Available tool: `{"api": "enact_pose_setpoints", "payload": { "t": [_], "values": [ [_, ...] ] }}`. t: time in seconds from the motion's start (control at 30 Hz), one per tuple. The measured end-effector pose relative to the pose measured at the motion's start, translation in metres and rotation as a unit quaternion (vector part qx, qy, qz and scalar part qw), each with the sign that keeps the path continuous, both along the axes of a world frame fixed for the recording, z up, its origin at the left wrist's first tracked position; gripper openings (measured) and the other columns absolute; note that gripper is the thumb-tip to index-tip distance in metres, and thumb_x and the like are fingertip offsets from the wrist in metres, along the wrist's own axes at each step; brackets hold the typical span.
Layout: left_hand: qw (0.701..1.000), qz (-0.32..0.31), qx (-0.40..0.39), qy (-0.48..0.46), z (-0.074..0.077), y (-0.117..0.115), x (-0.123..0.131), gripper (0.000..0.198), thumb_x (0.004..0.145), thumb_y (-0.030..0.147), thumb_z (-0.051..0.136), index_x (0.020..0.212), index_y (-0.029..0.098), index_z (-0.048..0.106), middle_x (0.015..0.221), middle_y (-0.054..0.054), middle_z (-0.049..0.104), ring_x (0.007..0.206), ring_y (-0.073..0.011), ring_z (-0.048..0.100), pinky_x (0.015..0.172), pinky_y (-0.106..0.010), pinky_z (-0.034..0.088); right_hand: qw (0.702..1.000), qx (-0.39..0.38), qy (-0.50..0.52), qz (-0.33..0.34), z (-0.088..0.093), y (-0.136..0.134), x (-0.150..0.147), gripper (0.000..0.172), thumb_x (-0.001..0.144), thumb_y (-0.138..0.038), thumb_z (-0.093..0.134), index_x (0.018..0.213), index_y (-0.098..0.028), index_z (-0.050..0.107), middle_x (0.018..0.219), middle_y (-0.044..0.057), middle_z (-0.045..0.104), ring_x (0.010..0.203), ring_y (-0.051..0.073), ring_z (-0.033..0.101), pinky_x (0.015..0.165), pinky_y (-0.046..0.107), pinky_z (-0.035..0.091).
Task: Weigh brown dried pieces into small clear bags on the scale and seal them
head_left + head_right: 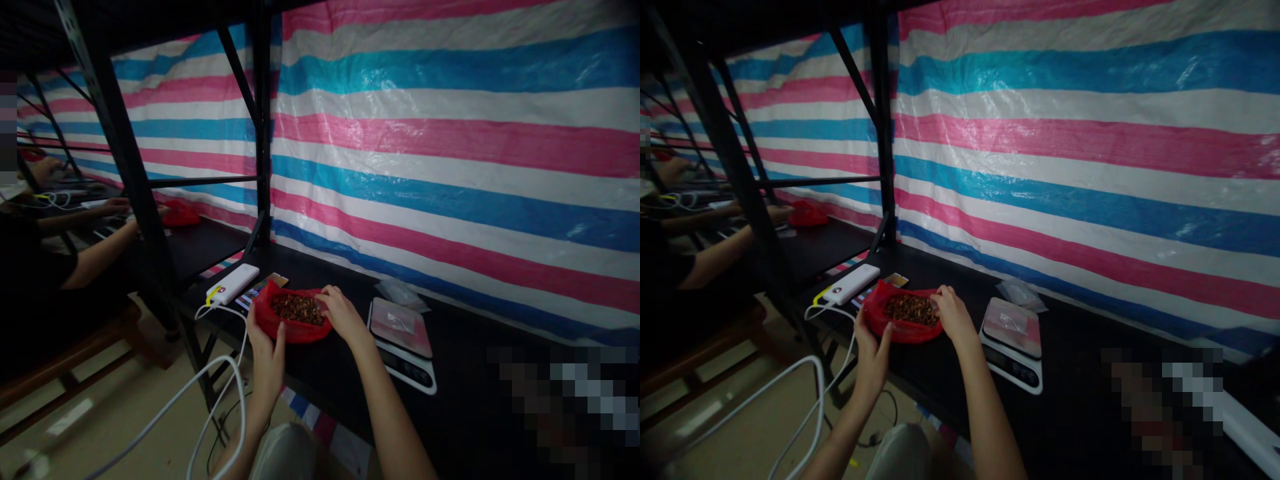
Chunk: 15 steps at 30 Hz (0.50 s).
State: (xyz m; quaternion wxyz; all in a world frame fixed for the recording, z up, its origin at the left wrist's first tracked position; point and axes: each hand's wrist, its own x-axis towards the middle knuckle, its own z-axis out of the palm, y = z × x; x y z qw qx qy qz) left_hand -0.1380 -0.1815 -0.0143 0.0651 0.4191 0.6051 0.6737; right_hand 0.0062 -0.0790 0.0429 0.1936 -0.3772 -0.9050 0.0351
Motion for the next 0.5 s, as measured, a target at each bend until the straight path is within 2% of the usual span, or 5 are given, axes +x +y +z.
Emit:
{"api": "enact_pose_setpoints", "payload": {
  "t": [0.1,0.2,0.3,0.5],
  "values": [
    [0.996,-0.024,-0.033,-0.073,-0.007,0.006,0.004,0.079,0.079,0.036,0.051,0.138,0.016,0.003,0.146,-0.011,0.008,0.135,-0.0217,0.008,0.110,-0.036,0.007,1.000,-0.006,-0.009,-0.005,-0.003,0.002,-0.001,0.038,0.070,-0.006,0.059,0.104,-0.023,0.061,0.098,0.005,0.055,0.095,0.018,0.050,0.083,0.029,0.041],
    [0.994,-0.061,-0.035,-0.087,-0.014,0.017,-0.001,0.073,0.078,0.034,0.052,0.137,0.016,0.012,0.141,-0.012,0.024,0.131,-0.0228,0.024,0.109,-0.036,0.015,1.000,-0.003,0.010,0.005,-0.007,0.004,-0.002,0.039,0.069,-0.006,0.060,0.103,-0.024,0.062,0.097,0.005,0.058,0.094,0.020,0.052,0.083,0.030,0.042],
    [0.991,-0.069,-0.039,-0.107,-0.021,0.029,-0.008,0.060,0.077,0.032,0.051,0.131,0.018,0.026,0.129,-0.011,0.041,0.120,-0.0237,0.040,0.104,-0.040,0.026,0.999,-0.015,0.027,0.019,-0.010,0.004,-0.005,0.038,0.070,-0.005,0.060,0.103,-0.024,0.062,0.099,0.005,0.059,0.095,0.020,0.053,0.085,0.030,0.042],
    [0.987,-0.096,-0.060,-0.117,-0.026,0.036,-0.009,0.053,0.075,0.032,0.052,0.123,0.017,0.035,0.117,-0.009,0.051,0.110,-0.0240,0.048,0.099,-0.041,0.032,0.997,-0.047,0.062,0.031,-0.014,0.002,-0.010,0.041,0.071,-0.009,0.062,0.110,-0.020,0.059,0.103,0.006,0.059,0.096,0.018,0.055,0.087,0.028,0.041]
  ]
}}
